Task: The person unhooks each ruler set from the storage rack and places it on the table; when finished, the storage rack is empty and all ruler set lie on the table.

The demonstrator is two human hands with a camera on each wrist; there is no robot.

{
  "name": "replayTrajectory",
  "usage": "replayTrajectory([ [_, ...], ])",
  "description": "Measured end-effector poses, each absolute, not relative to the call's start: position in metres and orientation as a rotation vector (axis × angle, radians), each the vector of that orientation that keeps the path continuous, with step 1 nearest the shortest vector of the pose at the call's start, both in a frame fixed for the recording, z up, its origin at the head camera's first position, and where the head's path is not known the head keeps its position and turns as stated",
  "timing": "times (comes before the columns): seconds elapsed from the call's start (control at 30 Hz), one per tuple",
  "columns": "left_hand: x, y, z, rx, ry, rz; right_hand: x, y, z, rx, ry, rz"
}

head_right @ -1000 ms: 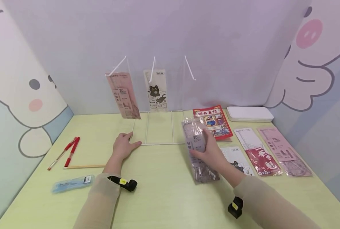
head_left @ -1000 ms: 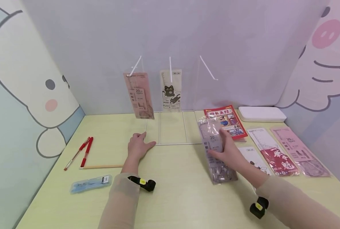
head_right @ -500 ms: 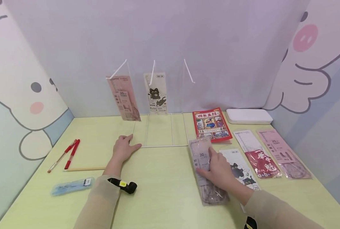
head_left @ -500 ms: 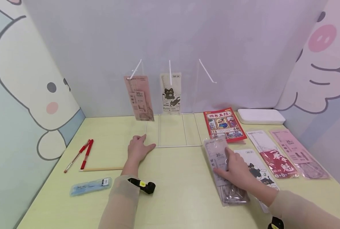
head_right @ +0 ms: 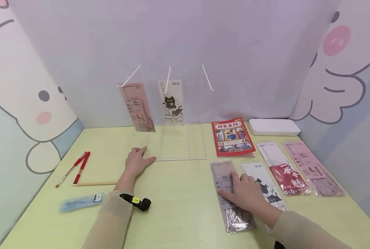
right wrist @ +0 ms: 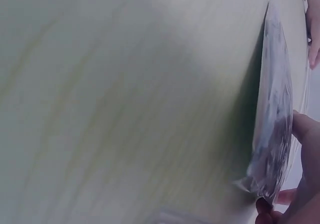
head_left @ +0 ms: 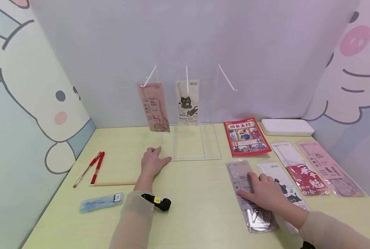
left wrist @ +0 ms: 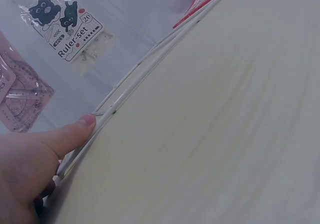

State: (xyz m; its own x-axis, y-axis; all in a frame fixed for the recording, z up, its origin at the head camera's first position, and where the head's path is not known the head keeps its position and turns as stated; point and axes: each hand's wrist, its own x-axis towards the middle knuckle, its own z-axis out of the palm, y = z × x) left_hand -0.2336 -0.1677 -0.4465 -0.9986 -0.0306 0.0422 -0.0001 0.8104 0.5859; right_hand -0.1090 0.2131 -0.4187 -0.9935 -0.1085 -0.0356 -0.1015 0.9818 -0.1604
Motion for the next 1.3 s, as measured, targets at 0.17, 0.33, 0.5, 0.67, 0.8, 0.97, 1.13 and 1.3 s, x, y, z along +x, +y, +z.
replayTrajectory([
  [0.17, -0.233, -0.168, -0.448, 0.044, -2.942, -0.944, -0.107, 0.217, -0.415, -0.167, 3.071, -0.215],
  [0.33, -0.233, -0.169, -0.448, 0.035, -2.947, -0.945, -0.108, 0.221, -0.416, -0.148, 3.071, -0.257],
  [0.5, -0.235, -0.168, -0.449, 0.022, -2.945, -0.934, -0.111, 0.227, -0.416, -0.165, 3.096, -0.298],
  [0.67, -0.236, -0.168, -0.449, 0.02, -2.946, -0.914, -0.125, 0.224, -0.404, -0.288, 3.157, -0.412],
  [0.8, -0.234, -0.168, -0.446, 0.025, -2.946, -0.92, -0.151, 0.212, -0.397, -0.545, 3.161, -0.688],
  [0.97, -0.234, -0.168, -0.446, 0.028, -2.949, -0.923, -0.193, 0.193, -0.389, -0.726, 3.081, -0.816],
  [1.13, -0.235, -0.167, -0.447, 0.023, -2.947, -0.912, -0.233, 0.169, -0.371, -0.77, 3.055, -0.842],
  [1.3, -0.235, -0.167, -0.447, 0.032, -2.944, -0.92, -0.266, 0.14, -0.349, -0.776, 3.073, -0.828],
])
